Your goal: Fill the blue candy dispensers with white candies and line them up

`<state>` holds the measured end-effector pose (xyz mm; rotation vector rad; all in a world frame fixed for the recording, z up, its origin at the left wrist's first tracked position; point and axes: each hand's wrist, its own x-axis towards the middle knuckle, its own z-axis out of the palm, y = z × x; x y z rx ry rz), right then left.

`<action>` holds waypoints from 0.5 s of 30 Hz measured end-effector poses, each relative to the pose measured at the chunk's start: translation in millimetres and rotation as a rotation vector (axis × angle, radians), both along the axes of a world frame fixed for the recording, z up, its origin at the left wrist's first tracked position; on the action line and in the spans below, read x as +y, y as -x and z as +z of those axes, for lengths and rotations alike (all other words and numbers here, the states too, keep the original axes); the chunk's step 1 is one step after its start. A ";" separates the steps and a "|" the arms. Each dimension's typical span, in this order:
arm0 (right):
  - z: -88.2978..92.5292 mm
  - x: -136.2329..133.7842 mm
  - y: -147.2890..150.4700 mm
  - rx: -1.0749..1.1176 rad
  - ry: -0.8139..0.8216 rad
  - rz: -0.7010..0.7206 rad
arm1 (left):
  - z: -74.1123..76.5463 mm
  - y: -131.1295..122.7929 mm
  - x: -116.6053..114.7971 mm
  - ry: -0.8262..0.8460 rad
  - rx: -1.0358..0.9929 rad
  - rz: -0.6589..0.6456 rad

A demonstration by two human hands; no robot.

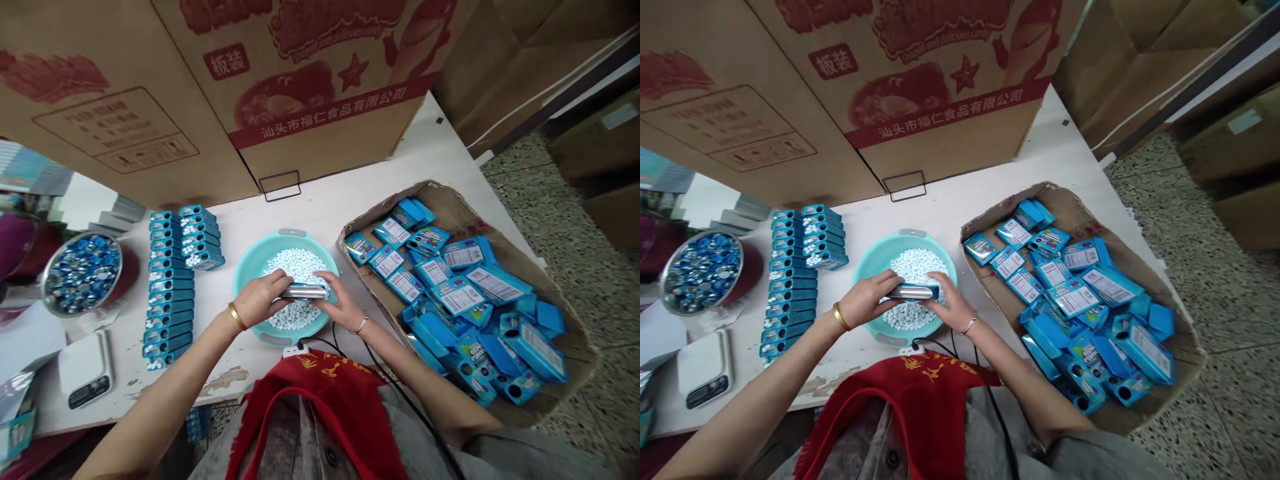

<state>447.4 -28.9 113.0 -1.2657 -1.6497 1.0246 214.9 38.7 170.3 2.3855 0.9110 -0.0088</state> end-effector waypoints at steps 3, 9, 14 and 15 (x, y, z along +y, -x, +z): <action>2.6 18.9 -47.6 -0.120 -0.028 -0.294 | 11.5 23.1 -0.4 -0.060 0.027 0.101; -58.7 58.3 -114.4 -0.611 0.097 -0.311 | 14.9 117.2 8.5 -0.166 0.219 0.446; -93.1 71.1 -101.7 -0.551 0.204 -0.450 | -36.1 185.6 14.5 -0.107 0.479 0.607; -95.4 74.0 -100.8 -0.527 0.232 -0.491 | -49.2 193.8 16.0 -0.085 0.520 0.614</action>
